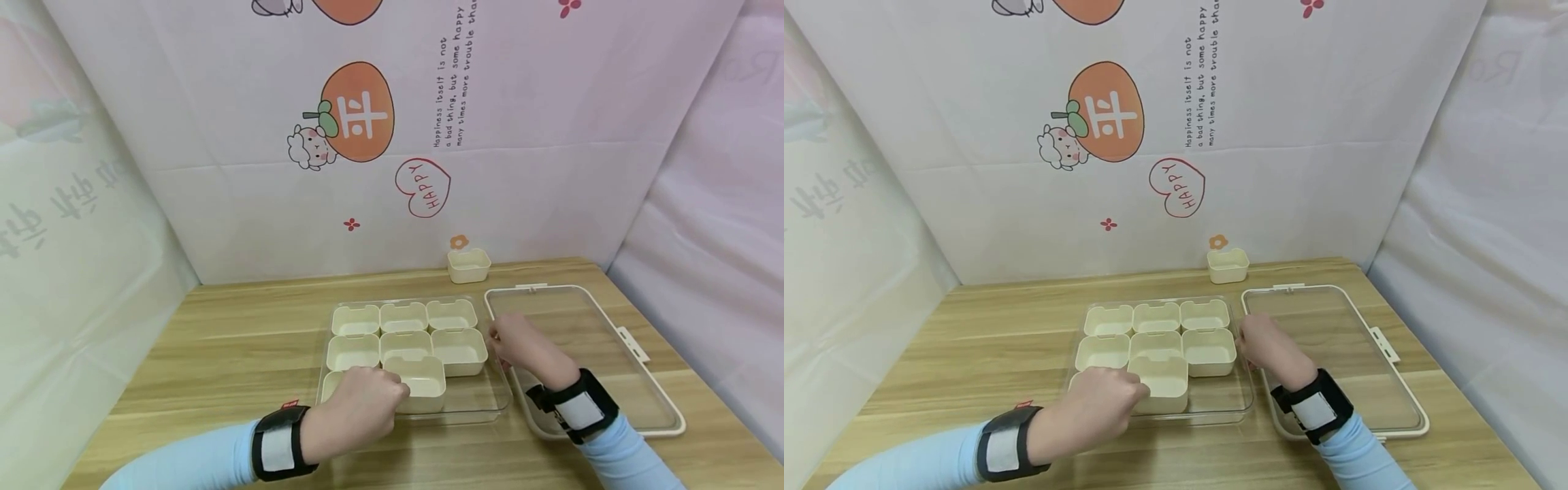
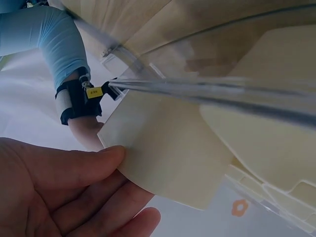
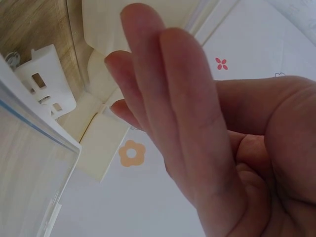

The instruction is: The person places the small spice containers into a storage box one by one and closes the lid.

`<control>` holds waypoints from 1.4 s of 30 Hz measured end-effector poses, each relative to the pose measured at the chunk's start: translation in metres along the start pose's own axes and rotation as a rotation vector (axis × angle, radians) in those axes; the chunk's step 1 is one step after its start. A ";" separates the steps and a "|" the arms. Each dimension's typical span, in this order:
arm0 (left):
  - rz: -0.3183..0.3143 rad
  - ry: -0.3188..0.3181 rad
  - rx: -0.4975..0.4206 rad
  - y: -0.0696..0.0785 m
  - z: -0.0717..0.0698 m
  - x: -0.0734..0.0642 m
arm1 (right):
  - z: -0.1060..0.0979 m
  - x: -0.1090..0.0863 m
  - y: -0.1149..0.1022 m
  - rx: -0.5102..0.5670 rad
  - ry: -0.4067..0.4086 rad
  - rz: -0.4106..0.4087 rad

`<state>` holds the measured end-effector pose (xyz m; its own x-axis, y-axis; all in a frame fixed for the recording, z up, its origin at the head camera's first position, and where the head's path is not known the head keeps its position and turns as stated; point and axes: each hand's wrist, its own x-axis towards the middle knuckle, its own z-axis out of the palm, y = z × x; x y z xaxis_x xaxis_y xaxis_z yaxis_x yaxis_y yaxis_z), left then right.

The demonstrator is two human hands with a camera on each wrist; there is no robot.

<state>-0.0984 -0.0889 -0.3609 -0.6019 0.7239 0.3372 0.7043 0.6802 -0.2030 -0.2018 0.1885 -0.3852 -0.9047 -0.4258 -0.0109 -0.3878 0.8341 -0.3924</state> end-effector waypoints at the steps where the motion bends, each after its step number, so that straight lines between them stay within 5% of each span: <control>1: 0.001 -0.010 -0.001 0.000 0.001 0.000 | 0.000 0.000 0.000 0.001 -0.001 0.001; 18: 0.028 -0.059 0.084 0.003 0.015 -0.001 | 0.001 0.000 0.001 0.007 -0.001 -0.001; 42: 0.050 -0.094 0.065 0.004 0.023 0.002 | 0.000 0.000 0.001 -0.010 -0.005 -0.007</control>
<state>-0.1051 -0.0824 -0.3823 -0.6013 0.7626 0.2385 0.7102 0.6469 -0.2778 -0.2024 0.1890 -0.3850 -0.9013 -0.4330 -0.0130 -0.3954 0.8346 -0.3834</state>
